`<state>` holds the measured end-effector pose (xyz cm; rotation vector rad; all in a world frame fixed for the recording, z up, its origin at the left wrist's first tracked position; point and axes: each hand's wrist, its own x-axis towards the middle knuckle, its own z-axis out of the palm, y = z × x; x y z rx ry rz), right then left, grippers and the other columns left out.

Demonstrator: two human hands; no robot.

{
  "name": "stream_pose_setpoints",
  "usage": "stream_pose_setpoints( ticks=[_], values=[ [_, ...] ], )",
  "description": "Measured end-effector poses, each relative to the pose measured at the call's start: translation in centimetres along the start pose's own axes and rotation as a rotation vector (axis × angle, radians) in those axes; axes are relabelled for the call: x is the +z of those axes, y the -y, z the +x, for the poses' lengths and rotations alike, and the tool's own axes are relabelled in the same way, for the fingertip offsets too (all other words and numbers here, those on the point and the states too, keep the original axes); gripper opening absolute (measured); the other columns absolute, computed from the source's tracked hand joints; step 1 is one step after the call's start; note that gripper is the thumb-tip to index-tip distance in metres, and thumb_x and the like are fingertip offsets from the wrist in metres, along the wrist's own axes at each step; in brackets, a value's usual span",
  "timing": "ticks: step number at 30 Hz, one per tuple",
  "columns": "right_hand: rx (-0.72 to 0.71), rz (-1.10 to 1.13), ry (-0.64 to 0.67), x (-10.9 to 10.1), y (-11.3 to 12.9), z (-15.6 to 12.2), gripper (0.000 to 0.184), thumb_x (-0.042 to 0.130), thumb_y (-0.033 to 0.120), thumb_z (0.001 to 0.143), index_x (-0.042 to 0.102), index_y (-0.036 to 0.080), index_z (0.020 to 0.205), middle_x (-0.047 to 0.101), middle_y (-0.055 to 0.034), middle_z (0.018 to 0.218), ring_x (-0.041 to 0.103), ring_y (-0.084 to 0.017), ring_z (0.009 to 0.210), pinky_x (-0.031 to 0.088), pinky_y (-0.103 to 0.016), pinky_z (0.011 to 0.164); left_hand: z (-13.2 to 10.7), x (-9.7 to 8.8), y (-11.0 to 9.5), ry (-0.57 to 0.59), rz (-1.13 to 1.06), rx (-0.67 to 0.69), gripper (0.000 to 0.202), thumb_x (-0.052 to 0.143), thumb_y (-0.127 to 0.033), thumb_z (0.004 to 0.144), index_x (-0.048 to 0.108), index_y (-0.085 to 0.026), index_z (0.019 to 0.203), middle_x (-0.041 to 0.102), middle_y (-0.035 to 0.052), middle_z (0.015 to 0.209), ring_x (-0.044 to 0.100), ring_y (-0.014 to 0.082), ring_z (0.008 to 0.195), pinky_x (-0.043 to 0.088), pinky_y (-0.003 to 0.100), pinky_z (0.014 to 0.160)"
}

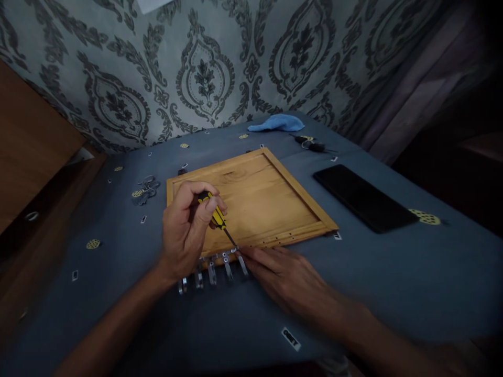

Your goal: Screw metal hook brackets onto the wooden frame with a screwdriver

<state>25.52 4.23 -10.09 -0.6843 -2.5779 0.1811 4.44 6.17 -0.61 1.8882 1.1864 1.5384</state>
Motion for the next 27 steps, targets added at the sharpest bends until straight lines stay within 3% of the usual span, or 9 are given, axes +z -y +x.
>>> stream_pose_setpoints(
  ticks=[10,16,21,27],
  values=[
    [-0.004,0.005,-0.003,0.0,0.0,-0.1,0.048,0.043,0.002,0.097,0.053,0.016,0.142,0.067,-0.0106,0.133,0.069,-0.022,0.111,0.06,-0.038,0.09,-0.1,0.1,0.6,0.03,-0.033,-0.017,0.016,0.057,-0.037,0.103,0.061,-0.021,0.103,0.071,0.0009,0.084,0.065,0.0122,0.071,0.052,0.025,0.065],
    [0.015,0.016,0.009,-0.3,0.1,0.1,0.047,0.043,0.003,0.097,0.054,0.018,0.14,0.069,-0.0098,0.128,0.071,-0.021,0.103,0.061,-0.037,0.087,0.3,0.0,0.1,0.083,-0.052,-0.073,0.017,0.058,-0.039,0.102,0.06,-0.021,0.1,0.07,0.0025,0.083,0.066,0.0142,0.071,0.053,0.026,0.062],
    [-0.01,0.015,-0.033,-0.2,0.1,0.2,0.046,0.046,0.002,0.095,0.058,0.016,0.137,0.071,-0.0102,0.123,0.072,-0.021,0.098,0.06,-0.035,0.083,0.8,-0.2,-0.3,0.139,-0.059,-0.112,0.014,0.072,-0.028,0.091,0.061,-0.021,0.097,0.066,0.0011,0.085,0.064,0.0139,0.075,0.054,0.023,0.063],
    [-0.026,-0.005,-0.047,-0.8,0.2,0.7,0.047,0.038,0.001,0.097,0.056,0.015,0.138,0.072,-0.0107,0.12,0.072,-0.02,0.091,0.061,-0.036,0.079,1.3,-0.7,-0.6,0.173,0.044,-0.052,0.016,0.077,-0.022,0.084,0.068,-0.021,0.097,0.066,0.0011,0.09,0.063,0.0134,0.079,0.054,0.02,0.065]
  ],
)
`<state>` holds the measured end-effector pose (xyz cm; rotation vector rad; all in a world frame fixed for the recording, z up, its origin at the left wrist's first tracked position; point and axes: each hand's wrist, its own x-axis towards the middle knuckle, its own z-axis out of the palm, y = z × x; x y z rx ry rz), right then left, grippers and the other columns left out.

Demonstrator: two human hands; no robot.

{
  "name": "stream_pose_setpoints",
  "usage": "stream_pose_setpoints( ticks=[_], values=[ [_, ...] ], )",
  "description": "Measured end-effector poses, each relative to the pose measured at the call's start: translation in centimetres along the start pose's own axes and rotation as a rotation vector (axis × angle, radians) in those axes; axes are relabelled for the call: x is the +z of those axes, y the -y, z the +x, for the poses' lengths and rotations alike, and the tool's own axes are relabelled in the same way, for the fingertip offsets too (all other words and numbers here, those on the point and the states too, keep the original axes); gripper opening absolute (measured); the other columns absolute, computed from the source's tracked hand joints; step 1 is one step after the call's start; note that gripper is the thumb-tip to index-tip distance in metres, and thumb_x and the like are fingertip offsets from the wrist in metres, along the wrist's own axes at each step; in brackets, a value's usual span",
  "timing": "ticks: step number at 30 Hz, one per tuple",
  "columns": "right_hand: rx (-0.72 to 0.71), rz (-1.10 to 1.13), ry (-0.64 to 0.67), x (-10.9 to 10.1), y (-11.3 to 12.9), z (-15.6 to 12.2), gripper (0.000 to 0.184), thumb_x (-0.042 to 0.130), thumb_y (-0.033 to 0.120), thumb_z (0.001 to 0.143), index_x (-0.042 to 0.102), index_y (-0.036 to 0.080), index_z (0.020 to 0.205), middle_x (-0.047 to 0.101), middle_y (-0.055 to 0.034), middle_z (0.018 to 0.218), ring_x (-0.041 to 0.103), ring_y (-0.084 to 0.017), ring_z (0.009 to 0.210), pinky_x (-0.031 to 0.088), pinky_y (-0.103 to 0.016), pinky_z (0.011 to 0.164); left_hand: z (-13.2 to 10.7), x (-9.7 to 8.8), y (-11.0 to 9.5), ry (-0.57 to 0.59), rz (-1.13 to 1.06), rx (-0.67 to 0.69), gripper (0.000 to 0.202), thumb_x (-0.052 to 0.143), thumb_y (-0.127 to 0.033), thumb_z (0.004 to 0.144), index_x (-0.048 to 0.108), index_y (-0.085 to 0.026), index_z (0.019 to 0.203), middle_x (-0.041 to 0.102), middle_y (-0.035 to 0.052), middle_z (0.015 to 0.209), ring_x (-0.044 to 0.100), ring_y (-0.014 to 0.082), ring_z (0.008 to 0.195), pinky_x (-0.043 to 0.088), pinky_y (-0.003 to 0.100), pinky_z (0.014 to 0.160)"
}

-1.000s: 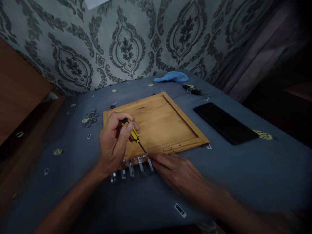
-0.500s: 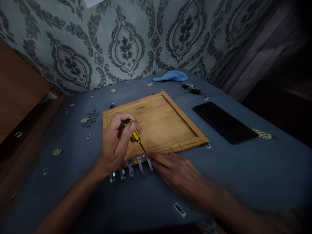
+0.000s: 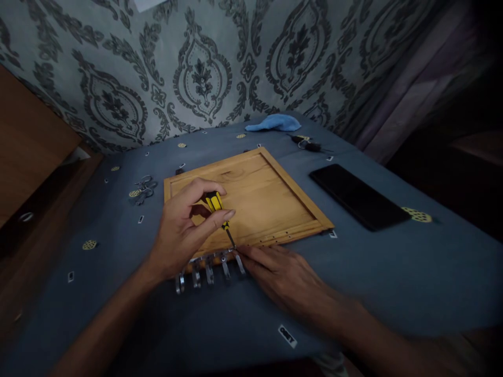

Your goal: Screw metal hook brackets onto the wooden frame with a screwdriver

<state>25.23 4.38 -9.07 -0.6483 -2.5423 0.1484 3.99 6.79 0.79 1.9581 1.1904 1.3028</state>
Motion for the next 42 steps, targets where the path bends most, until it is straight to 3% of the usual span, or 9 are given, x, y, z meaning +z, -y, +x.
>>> stream_pose_setpoints(
  ticks=[8,17,25,29,34,42],
  values=[
    [-0.018,-0.028,0.001,0.2,-0.1,-0.1,0.046,0.049,0.001,0.093,0.059,0.014,0.135,0.072,-0.012,0.124,0.072,-0.023,0.1,0.062,-0.038,0.083,0.2,-0.9,-0.6,0.064,0.056,0.006,0.013,0.076,-0.023,0.084,0.071,-0.02,0.097,0.069,0.001,0.09,0.065,0.0131,0.076,0.054,0.02,0.064],
    [0.003,-0.012,-0.015,-0.1,0.1,0.0,0.04,0.045,0.001,0.093,0.063,0.013,0.127,0.07,-0.0139,0.128,0.073,-0.023,0.106,0.062,-0.038,0.087,0.3,-1.5,-0.7,0.119,0.081,0.014,0.013,0.075,-0.026,0.086,0.07,-0.021,0.097,0.069,0.0015,0.088,0.064,0.0138,0.072,0.054,0.021,0.059],
    [-0.003,0.002,-0.001,-0.3,0.0,0.1,0.037,0.045,0.001,0.094,0.065,0.012,0.124,0.072,-0.013,0.126,0.073,-0.022,0.105,0.062,-0.037,0.087,0.4,-2.0,-0.7,0.207,0.07,0.035,0.017,0.07,-0.023,0.09,0.072,-0.021,0.107,0.074,0.0034,0.097,0.07,0.0153,0.079,0.057,0.024,0.069],
    [-0.003,-0.001,0.007,-0.4,0.0,0.1,0.039,0.048,0.002,0.093,0.064,0.012,0.128,0.071,-0.0136,0.128,0.074,-0.022,0.102,0.062,-0.037,0.085,0.2,-1.5,-0.4,0.175,0.123,0.078,0.024,0.065,-0.025,0.095,0.071,-0.021,0.118,0.073,0.0054,0.103,0.07,0.0164,0.087,0.057,0.024,0.075],
    [0.007,0.001,0.026,-0.1,-0.1,-0.2,0.047,0.049,0.002,0.093,0.058,0.015,0.138,0.07,-0.0129,0.131,0.073,-0.021,0.104,0.061,-0.036,0.086,-0.1,-0.8,-0.2,0.095,0.201,0.143,0.024,0.07,-0.023,0.093,0.072,-0.019,0.116,0.07,0.0042,0.1,0.066,0.0141,0.087,0.056,0.02,0.072],
    [0.014,-0.012,0.034,0.1,-0.1,-0.3,0.046,0.049,0.002,0.094,0.059,0.015,0.137,0.071,-0.0132,0.127,0.073,-0.022,0.101,0.061,-0.036,0.087,-0.3,-1.3,-0.5,0.176,0.251,0.155,0.03,0.064,-0.02,0.096,0.066,-0.017,0.126,0.074,0.0043,0.112,0.071,0.012,0.088,0.054,0.02,0.081]
  ],
)
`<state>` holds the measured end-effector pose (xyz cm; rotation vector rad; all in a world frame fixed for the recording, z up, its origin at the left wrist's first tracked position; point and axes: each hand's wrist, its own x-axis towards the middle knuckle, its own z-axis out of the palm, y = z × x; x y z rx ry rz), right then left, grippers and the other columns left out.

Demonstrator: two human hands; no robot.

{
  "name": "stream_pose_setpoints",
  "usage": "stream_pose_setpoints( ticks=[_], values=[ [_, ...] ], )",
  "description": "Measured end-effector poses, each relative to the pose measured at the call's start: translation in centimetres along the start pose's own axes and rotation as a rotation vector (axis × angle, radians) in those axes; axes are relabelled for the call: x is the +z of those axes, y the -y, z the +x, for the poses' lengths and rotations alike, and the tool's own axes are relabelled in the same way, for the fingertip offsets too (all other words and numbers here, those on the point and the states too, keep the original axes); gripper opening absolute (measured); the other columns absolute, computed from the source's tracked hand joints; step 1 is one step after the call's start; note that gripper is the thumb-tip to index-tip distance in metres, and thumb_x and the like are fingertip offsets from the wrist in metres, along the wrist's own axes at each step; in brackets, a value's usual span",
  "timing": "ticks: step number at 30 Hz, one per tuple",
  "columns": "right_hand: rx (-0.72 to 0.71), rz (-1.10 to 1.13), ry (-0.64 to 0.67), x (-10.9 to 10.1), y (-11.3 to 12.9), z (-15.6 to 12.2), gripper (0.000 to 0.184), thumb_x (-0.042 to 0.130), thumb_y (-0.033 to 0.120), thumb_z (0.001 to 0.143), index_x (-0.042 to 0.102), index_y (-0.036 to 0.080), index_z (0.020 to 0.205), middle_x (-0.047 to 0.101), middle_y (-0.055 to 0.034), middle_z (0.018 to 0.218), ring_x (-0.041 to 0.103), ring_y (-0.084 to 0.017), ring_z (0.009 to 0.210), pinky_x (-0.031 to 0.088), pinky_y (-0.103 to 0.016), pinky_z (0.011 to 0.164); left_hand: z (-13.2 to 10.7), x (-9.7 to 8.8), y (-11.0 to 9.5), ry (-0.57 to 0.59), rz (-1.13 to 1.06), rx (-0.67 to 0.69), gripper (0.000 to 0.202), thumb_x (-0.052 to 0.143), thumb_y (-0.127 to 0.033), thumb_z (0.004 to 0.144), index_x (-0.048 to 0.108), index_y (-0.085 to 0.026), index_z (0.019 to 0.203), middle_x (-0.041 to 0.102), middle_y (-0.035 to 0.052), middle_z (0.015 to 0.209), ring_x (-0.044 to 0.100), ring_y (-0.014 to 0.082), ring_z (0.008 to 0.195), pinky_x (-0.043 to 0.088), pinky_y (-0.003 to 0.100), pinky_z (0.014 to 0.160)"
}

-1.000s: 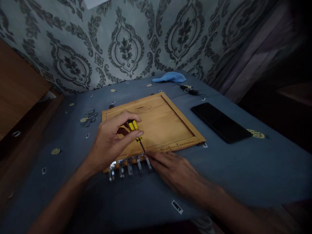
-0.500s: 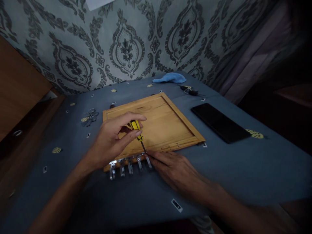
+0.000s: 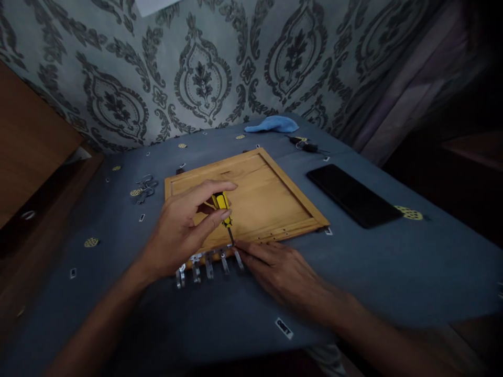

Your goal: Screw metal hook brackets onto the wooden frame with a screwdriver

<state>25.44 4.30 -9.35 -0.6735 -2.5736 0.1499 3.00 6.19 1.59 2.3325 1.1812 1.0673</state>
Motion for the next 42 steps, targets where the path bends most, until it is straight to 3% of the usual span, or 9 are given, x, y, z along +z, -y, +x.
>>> stream_pose_setpoints(
  ticks=[4,9,16,24,28,32,36,42],
  values=[
    [0.015,0.005,0.006,0.0,0.0,0.0,0.047,0.047,0.002,0.095,0.058,0.016,0.138,0.071,-0.012,0.129,0.073,-0.021,0.101,0.061,-0.037,0.088,0.0,0.2,-0.2,-0.013,0.059,0.013,0.03,0.063,-0.023,0.098,0.065,-0.015,0.126,0.073,0.0053,0.113,0.07,0.0125,0.087,0.055,0.021,0.08],
    [0.008,0.005,-0.022,0.0,0.1,0.0,0.051,0.046,0.001,0.094,0.055,0.016,0.142,0.069,-0.0127,0.133,0.073,-0.021,0.103,0.06,-0.035,0.087,0.1,0.5,-0.5,-0.06,0.1,0.081,0.025,0.068,-0.022,0.095,0.068,-0.015,0.119,0.07,0.003,0.098,0.065,0.014,0.089,0.054,0.022,0.077],
    [-0.011,-0.011,-0.038,-0.1,0.0,0.1,0.047,0.047,0.001,0.092,0.061,0.015,0.135,0.071,-0.0127,0.128,0.073,-0.021,0.105,0.06,-0.035,0.091,-0.2,0.2,-0.8,-0.032,0.099,0.059,0.031,0.064,-0.015,0.096,0.062,-0.014,0.127,0.071,0.0051,0.117,0.069,0.011,0.087,0.056,0.02,0.083],
    [-0.011,-0.025,-0.023,-0.1,0.0,0.1,0.045,0.044,0.002,0.093,0.062,0.015,0.133,0.071,-0.0122,0.129,0.073,-0.021,0.105,0.06,-0.035,0.09,-0.1,0.7,-0.9,-0.079,0.2,0.104,0.028,0.07,-0.017,0.093,0.065,-0.014,0.121,0.073,0.0038,0.106,0.068,0.0127,0.086,0.056,0.022,0.083],
    [-0.004,-0.018,-0.011,-0.2,0.0,0.1,0.053,0.045,0.0,0.092,0.057,0.015,0.141,0.07,-0.0127,0.131,0.073,-0.022,0.103,0.062,-0.036,0.086,-0.2,0.5,-0.9,-0.066,0.139,0.056,0.03,0.067,-0.015,0.094,0.063,-0.016,0.124,0.073,0.0037,0.113,0.07,0.013,0.087,0.056,0.024,0.085],
    [-0.01,-0.01,-0.031,-0.2,0.1,0.1,0.046,0.047,0.0,0.091,0.062,0.012,0.133,0.071,-0.0134,0.129,0.073,-0.022,0.101,0.063,-0.037,0.084,-0.2,0.1,-1.0,-0.031,0.063,-0.006,0.032,0.065,-0.016,0.094,0.062,-0.018,0.126,0.072,0.0037,0.115,0.071,0.0145,0.091,0.056,0.025,0.085],
    [-0.001,-0.009,-0.02,-0.2,0.1,0.1,0.044,0.047,0.002,0.092,0.063,0.014,0.131,0.072,-0.0126,0.128,0.073,-0.022,0.102,0.063,-0.038,0.086,-0.2,-0.5,-1.1,-0.075,0.021,-0.044,0.032,0.065,-0.018,0.093,0.063,-0.019,0.125,0.073,0.004,0.112,0.071,0.0153,0.09,0.056,0.026,0.084],
    [-0.013,-0.018,-0.035,-0.3,0.0,0.1,0.041,0.046,0.001,0.092,0.065,0.013,0.126,0.072,-0.0129,0.128,0.074,-0.023,0.101,0.063,-0.037,0.084,-0.3,-0.3,-1.3,-0.05,0.032,-0.033,0.031,0.065,-0.017,0.093,0.063,-0.019,0.124,0.072,0.0047,0.115,0.071,0.0161,0.09,0.056,0.027,0.084]
  ],
)
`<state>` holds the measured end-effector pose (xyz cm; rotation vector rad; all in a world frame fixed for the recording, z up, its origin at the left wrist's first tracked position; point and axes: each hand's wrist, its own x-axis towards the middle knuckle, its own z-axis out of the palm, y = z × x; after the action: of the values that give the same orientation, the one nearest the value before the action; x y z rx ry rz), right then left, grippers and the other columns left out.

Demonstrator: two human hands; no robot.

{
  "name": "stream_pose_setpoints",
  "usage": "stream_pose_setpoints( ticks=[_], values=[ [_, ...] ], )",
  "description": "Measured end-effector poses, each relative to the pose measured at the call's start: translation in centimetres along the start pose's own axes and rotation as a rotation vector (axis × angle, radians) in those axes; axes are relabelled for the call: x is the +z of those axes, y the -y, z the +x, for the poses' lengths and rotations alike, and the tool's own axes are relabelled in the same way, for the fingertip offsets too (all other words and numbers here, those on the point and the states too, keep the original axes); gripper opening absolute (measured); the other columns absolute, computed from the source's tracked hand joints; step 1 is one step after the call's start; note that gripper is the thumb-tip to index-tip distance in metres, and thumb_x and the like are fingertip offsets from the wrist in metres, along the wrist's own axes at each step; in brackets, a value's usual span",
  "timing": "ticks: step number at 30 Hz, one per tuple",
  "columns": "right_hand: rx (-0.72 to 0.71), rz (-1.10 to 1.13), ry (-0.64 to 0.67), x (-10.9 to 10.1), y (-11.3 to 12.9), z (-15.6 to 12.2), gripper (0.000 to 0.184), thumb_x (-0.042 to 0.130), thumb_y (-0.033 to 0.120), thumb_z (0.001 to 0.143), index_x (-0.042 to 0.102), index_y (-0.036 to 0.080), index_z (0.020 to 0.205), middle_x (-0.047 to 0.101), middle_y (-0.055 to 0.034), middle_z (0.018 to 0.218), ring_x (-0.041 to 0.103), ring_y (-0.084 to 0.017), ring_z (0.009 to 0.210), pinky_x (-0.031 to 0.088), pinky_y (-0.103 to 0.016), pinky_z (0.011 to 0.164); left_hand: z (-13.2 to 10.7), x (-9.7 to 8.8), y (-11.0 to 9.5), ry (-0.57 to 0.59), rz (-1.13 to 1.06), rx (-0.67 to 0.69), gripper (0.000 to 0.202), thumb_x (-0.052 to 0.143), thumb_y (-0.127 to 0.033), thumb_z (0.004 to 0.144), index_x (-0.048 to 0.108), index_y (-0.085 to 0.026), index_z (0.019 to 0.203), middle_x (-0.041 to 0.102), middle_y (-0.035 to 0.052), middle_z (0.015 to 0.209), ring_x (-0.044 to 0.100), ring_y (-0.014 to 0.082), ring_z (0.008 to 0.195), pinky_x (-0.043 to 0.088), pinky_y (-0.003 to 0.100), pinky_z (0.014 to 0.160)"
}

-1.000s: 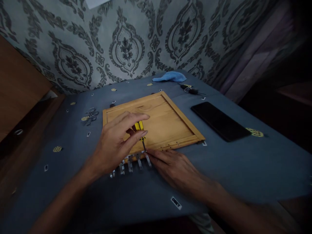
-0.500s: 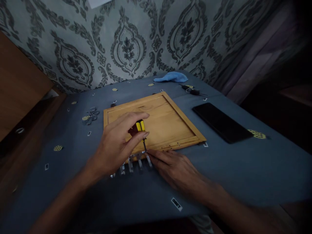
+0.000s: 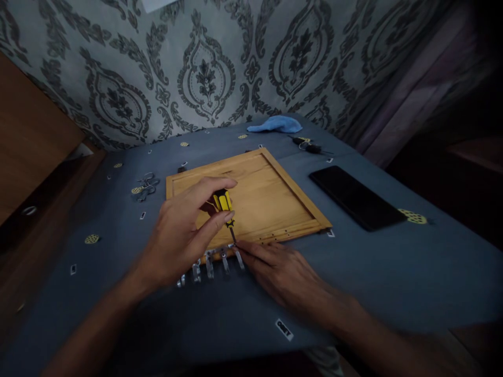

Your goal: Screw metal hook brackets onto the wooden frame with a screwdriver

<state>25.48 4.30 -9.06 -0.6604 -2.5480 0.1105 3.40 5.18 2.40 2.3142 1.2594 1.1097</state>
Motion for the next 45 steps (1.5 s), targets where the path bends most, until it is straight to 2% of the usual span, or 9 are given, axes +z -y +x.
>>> stream_pose_setpoints(
  ticks=[5,15,21,23,26,32,38,41,45],
  values=[
    [0.016,0.005,0.025,0.1,0.0,-0.1,0.046,0.046,0.002,0.093,0.063,0.015,0.133,0.071,-0.0135,0.13,0.074,-0.023,0.102,0.062,-0.039,0.087,-0.1,0.3,0.1,0.02,0.048,0.021,0.031,0.064,-0.018,0.095,0.062,-0.02,0.125,0.073,0.0049,0.116,0.07,0.017,0.094,0.057,0.028,0.086],
    [0.014,0.011,0.025,0.0,0.1,-0.1,0.044,0.046,0.002,0.093,0.063,0.012,0.132,0.071,-0.0145,0.129,0.073,-0.023,0.104,0.061,-0.037,0.087,-0.1,0.4,0.1,0.032,0.15,0.109,0.029,0.062,-0.018,0.097,0.061,-0.018,0.126,0.073,0.0048,0.113,0.07,0.0137,0.085,0.057,0.024,0.082],
    [0.02,0.031,0.069,-0.6,0.4,0.3,0.045,0.049,0.002,0.092,0.059,0.009,0.135,0.068,-0.0143,0.135,0.068,-0.023,0.116,0.058,-0.039,0.096,-0.1,0.4,-0.1,0.004,0.235,0.176,0.026,0.067,-0.025,0.096,0.065,-0.02,0.122,0.072,0.0023,0.098,0.067,0.0129,0.075,0.058,0.022,0.071],
    [0.023,0.033,0.076,-0.9,0.4,0.4,0.044,0.049,0.001,0.092,0.059,0.009,0.134,0.068,-0.0139,0.135,0.068,-0.023,0.114,0.059,-0.038,0.094,-0.1,0.3,-0.1,-0.004,0.23,0.177,0.024,0.067,-0.028,0.096,0.066,-0.022,0.12,0.073,0.0015,0.095,0.068,0.0133,0.073,0.058,0.023,0.071],
    [0.031,0.022,0.089,-1.1,0.5,0.5,0.043,0.049,0.001,0.093,0.06,0.009,0.134,0.069,-0.0133,0.133,0.07,-0.022,0.107,0.06,-0.037,0.09,-0.1,0.3,0.0,-0.007,0.205,0.169,0.023,0.065,-0.028,0.097,0.066,-0.023,0.12,0.074,0.0014,0.098,0.07,0.0139,0.074,0.059,0.024,0.073],
    [0.028,0.008,0.074,-0.7,0.4,0.2,0.044,0.05,0.002,0.093,0.061,0.009,0.135,0.068,-0.0136,0.135,0.07,-0.023,0.11,0.059,-0.037,0.091,-0.2,0.3,0.0,0.035,0.22,0.088,0.032,0.061,-0.025,0.097,0.062,-0.021,0.129,0.074,0.0048,0.111,0.072,0.0152,0.079,0.059,0.026,0.076],
    [0.012,-0.005,0.033,0.2,0.0,-0.1,0.05,0.043,0.0,0.091,0.061,0.012,0.136,0.071,-0.014,0.13,0.072,-0.023,0.105,0.061,-0.039,0.087,0.0,0.5,-0.1,0.016,0.2,0.16,0.027,0.065,-0.019,0.096,0.063,-0.018,0.123,0.074,0.0051,0.109,0.071,0.0154,0.087,0.059,0.025,0.083],
    [0.009,-0.009,0.023,0.4,-0.1,-0.2,0.052,0.043,0.0,0.089,0.061,0.014,0.135,0.071,-0.0137,0.129,0.073,-0.022,0.1,0.061,-0.038,0.082,0.0,0.4,-0.2,0.032,0.148,0.145,0.027,0.064,-0.015,0.096,0.063,-0.018,0.123,0.074,0.0045,0.11,0.071,0.0159,0.093,0.059,0.025,0.085],
    [-0.003,-0.019,0.008,0.3,-0.1,-0.2,0.048,0.048,0.0,0.087,0.062,0.014,0.132,0.071,-0.0134,0.129,0.073,-0.021,0.091,0.061,-0.036,0.076,0.0,0.0,-0.2,0.093,0.064,0.088,0.031,0.063,-0.014,0.095,0.063,-0.022,0.126,0.074,0.0031,0.114,0.072,0.0144,0.088,0.058,0.024,0.082]
  ],
)
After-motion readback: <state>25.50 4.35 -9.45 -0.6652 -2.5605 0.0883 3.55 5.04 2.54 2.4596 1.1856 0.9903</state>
